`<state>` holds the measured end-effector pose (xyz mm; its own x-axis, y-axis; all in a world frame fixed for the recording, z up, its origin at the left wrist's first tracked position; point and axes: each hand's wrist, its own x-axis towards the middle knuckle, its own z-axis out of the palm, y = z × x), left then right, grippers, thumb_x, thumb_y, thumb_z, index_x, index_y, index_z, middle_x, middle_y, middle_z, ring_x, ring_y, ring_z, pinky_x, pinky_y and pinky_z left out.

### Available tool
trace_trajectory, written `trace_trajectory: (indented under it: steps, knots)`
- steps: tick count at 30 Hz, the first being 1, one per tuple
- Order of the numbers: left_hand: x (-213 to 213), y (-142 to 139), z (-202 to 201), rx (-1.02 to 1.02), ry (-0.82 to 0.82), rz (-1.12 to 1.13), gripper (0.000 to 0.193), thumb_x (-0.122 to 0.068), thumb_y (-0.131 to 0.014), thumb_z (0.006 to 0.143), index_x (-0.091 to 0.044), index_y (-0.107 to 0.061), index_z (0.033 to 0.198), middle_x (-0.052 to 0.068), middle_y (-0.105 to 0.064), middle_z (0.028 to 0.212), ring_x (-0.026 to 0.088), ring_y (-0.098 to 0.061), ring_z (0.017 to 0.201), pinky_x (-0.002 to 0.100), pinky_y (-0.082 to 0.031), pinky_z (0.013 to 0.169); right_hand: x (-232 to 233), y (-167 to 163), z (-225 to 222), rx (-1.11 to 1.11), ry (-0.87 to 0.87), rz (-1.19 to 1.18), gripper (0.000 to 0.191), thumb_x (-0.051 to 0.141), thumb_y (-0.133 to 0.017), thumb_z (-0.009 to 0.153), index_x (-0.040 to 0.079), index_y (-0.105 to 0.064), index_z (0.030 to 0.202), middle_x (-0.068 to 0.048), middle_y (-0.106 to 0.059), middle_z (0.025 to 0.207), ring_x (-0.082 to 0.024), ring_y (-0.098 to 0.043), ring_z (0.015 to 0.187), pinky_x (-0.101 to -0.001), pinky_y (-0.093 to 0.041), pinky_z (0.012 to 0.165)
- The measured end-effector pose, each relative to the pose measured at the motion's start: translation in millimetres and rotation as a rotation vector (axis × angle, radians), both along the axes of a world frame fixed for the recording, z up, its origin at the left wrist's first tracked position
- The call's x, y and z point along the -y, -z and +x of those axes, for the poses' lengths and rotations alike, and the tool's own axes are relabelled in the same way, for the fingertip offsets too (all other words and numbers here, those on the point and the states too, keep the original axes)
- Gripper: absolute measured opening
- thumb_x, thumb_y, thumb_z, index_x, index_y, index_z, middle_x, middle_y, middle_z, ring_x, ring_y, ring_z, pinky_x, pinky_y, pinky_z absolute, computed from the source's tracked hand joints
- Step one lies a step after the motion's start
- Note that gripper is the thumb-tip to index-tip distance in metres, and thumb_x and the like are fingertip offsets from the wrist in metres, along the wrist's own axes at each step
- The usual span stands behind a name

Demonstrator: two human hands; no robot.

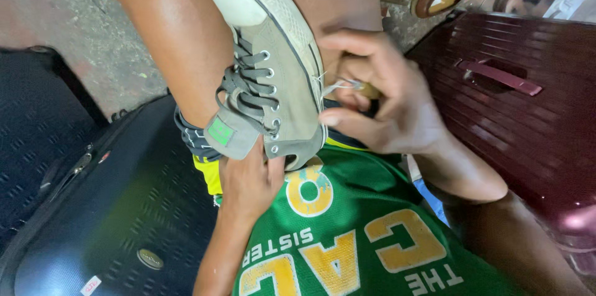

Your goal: The person sits on the floor and uses a needle and thread to stitch the sole of a beige canvas shoe. They repeatedly push the needle through the shoe's edge and pull the thread to secure the sole.

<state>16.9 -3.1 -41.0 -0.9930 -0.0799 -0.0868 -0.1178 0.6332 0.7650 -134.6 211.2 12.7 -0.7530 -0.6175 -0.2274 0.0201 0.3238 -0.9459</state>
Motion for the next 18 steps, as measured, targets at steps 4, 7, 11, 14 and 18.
trace_trajectory:
  steps: [4,7,11,14,18]
  knots:
    - [-0.9,6.0,-7.3,-0.134,-0.161,0.083,0.007,-0.002,-0.068,0.086,-0.004,-0.068,0.093,0.014,-0.065,0.082,0.032,-0.063,0.074,0.042,-0.051,0.068,29.4,3.6,9.3,-0.271,0.027,0.206,0.079,0.015,-0.094,0.085,0.004,-0.047,0.147,0.003,-0.054,0.074,-0.003,-0.045,0.064,-0.0188,-0.041,0.058]
    - [-2.1,6.9,0.5,-0.083,-0.332,0.236,0.012,0.000,-0.068,0.093,-0.003,-0.064,0.082,0.010,-0.058,0.069,0.022,-0.056,0.059,0.034,-0.046,0.061,40.3,-0.8,9.1,-0.360,0.064,0.221,0.079,0.017,-0.097,0.086,0.006,-0.049,0.147,0.002,-0.053,0.074,-0.001,-0.047,0.061,-0.0180,-0.043,0.056]
    - [17.5,6.4,21.0,-0.075,-0.410,0.304,0.026,0.000,-0.068,0.095,-0.003,-0.053,0.075,0.006,-0.048,0.066,0.014,-0.047,0.056,0.028,-0.041,0.057,41.5,4.4,8.3,-0.348,0.061,0.230,0.077,0.016,-0.097,0.087,0.006,-0.049,0.146,0.002,-0.054,0.075,-0.001,-0.047,0.060,-0.0167,-0.042,0.056]
    - [33.2,-1.1,27.3,-0.067,-0.446,0.313,0.023,0.000,-0.070,0.097,-0.002,-0.057,0.078,0.005,-0.048,0.067,0.016,-0.046,0.057,0.029,-0.040,0.057,42.3,11.5,9.1,-0.315,0.084,0.235,0.075,0.015,-0.098,0.084,0.005,-0.051,0.142,0.000,-0.068,0.095,-0.002,-0.050,0.069,-0.0171,-0.047,0.062]
    - [33.4,-20.4,18.2,-0.124,-0.239,0.179,0.011,-0.003,-0.067,0.086,0.001,-0.068,0.096,0.020,-0.067,0.096,0.031,-0.070,0.078,0.039,-0.056,0.066,46.1,14.8,10.8,-0.338,0.058,0.231,0.073,0.014,-0.100,0.087,0.002,-0.051,0.139,-0.001,-0.064,0.089,-0.003,-0.050,0.068,-0.0162,-0.046,0.063]
